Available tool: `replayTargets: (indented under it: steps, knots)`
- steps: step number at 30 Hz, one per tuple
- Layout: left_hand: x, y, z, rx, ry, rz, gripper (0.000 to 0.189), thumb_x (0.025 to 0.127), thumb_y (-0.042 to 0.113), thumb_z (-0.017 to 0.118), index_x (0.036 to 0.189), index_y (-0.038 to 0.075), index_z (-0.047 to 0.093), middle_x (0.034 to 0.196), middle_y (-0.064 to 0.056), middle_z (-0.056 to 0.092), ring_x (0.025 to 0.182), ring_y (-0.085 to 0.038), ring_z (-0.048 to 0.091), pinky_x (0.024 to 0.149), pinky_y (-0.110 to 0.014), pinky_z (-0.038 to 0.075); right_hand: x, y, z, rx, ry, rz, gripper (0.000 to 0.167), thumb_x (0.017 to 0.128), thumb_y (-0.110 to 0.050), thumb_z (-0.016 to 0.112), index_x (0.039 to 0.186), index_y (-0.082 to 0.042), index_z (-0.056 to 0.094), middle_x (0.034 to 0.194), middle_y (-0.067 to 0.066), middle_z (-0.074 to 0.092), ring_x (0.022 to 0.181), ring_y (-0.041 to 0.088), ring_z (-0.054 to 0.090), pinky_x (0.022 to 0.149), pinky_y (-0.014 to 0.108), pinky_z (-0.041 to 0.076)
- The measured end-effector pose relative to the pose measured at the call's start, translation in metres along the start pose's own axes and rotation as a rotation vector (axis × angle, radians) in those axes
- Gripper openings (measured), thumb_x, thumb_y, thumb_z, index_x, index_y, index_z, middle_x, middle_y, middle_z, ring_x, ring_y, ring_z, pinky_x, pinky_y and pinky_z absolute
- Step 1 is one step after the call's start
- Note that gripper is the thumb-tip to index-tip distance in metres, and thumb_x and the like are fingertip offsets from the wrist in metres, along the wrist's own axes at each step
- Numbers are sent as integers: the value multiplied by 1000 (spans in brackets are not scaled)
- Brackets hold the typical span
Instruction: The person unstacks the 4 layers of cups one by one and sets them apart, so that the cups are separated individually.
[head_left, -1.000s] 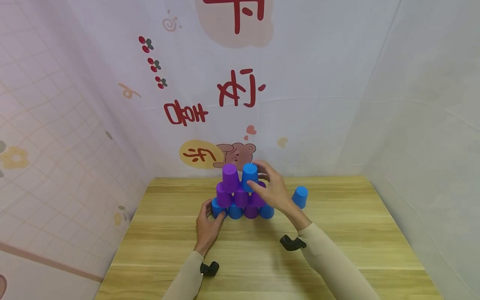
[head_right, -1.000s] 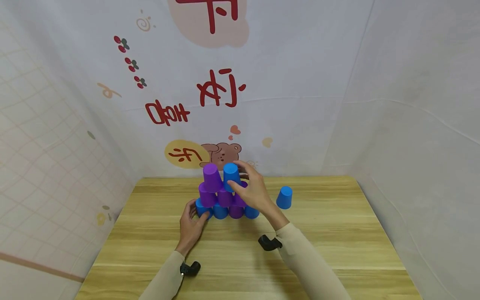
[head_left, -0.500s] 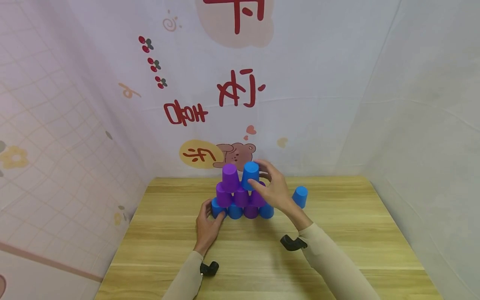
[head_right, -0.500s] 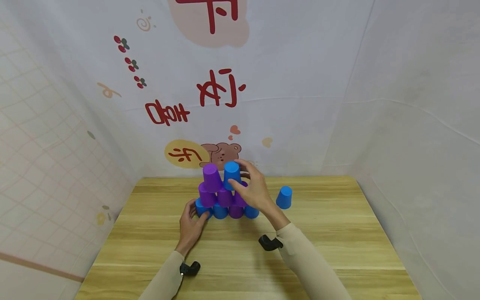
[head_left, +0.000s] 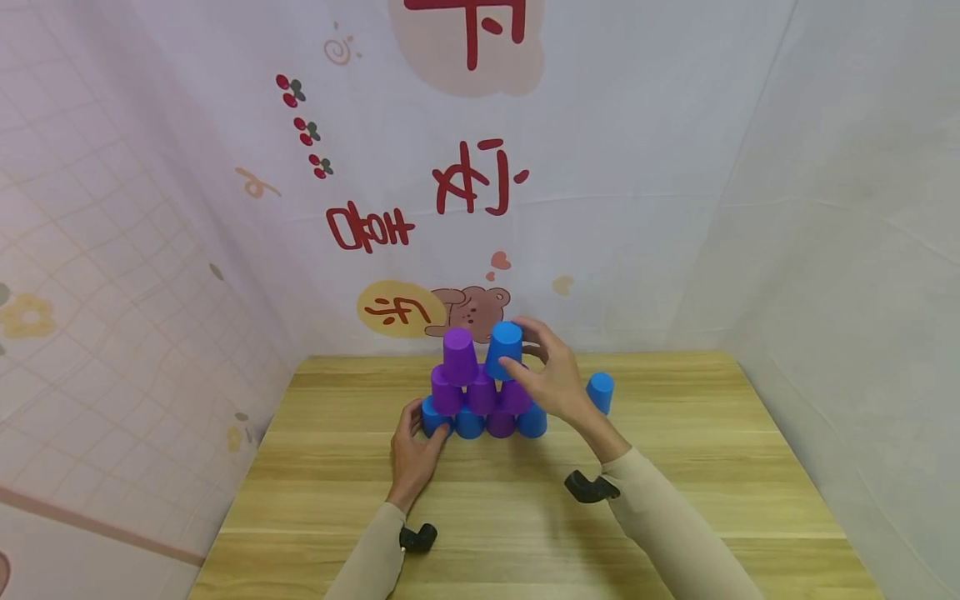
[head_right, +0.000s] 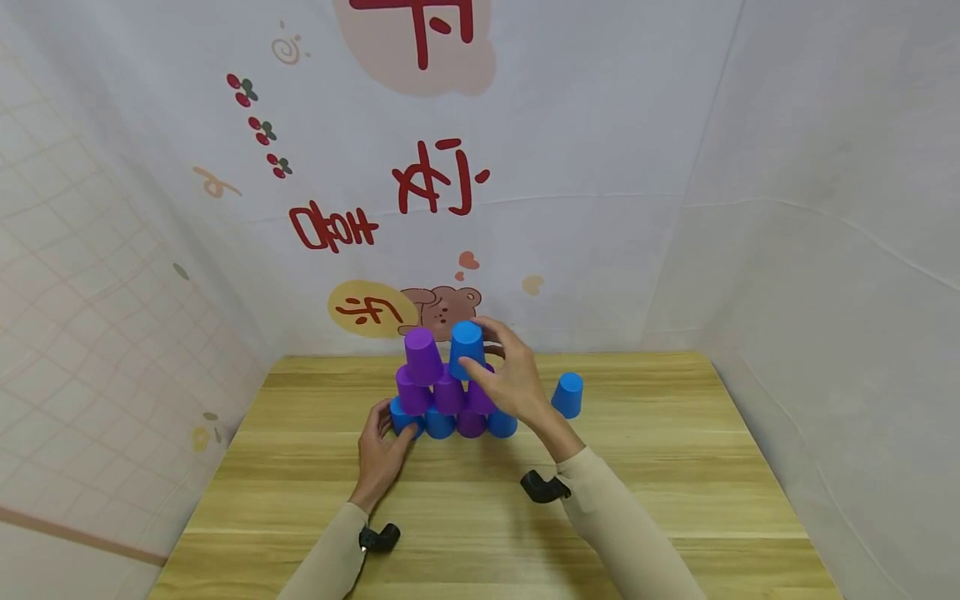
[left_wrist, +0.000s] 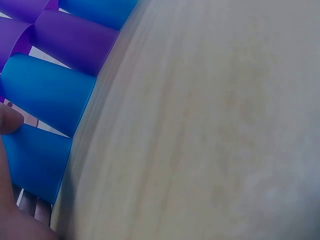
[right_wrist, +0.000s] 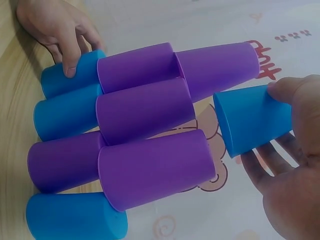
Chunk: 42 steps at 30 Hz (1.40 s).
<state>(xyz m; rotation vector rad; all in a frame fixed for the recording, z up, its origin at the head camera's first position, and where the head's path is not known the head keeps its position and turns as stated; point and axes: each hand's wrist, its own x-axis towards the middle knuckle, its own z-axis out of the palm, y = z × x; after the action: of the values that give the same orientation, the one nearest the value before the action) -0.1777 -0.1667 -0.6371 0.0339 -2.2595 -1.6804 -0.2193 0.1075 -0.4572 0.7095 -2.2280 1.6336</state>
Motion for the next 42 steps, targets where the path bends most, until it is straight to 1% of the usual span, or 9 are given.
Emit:
replayTargets:
  steps: [5,10,13,17,20,25,28,36,42]
  knots:
    - [0,-2,0,6,4,9,58,100,12,85,153,15,62,151,-13,71,144,-35,67,127,-60,54,-3,-2,-6,-2,17,-6,64,98,-1,84,156,2,57,148,21,72,134,42,73,114,58,65]
    - [0,-1,-1,-6,-4,-4,59,100,12,85,153,16,62,151,-12,70,146,-34,66,129,-58,53,-7,-2,-14,-3,30,-9,64,98,-1,85,156,0,58,149,20,71,133,40,73,115,54,65]
    - [0,-1,-1,-1,-3,-2,59,99,11,85,153,15,62,151,-12,71,145,-34,67,129,-57,53,-11,0,-18,1,35,-7,64,98,1,84,157,-1,58,149,20,71,133,40,73,116,46,65]
    - [0,-2,0,15,10,8,59,98,11,85,153,14,62,150,-12,72,144,-34,68,127,-58,55,-15,2,-25,7,53,-19,64,97,4,84,156,-1,59,149,20,71,131,38,73,114,30,64]
    - [0,-2,0,16,13,1,60,98,11,85,153,13,62,151,-13,71,144,-34,68,127,-57,55,-17,4,-30,10,70,-33,64,96,5,84,155,-1,60,148,21,71,130,32,73,111,22,63]
    - [-1,1,-1,15,7,-15,60,98,12,85,153,15,62,152,-13,71,146,-35,68,128,-56,54,-21,6,-41,21,88,-38,63,95,7,84,154,0,61,147,22,70,127,11,71,110,20,62]
    - [-2,1,-1,17,6,-16,60,98,13,86,154,15,62,152,-14,71,146,-36,67,129,-56,54,-24,8,-49,13,98,-34,64,95,8,84,154,1,60,148,23,70,126,4,70,110,18,62]
    - [-1,1,-1,21,-2,-25,61,99,14,85,155,14,61,154,-14,70,147,-35,66,130,-56,53,-35,14,-75,-27,123,-2,65,95,9,84,154,2,59,148,24,68,128,-1,68,110,13,59]
    - [-2,2,-1,22,-1,-30,62,99,14,85,156,13,60,154,-14,69,147,-37,66,130,-57,53,-44,23,-93,-58,164,-3,66,94,13,83,154,4,59,146,27,67,125,-3,69,109,11,58]
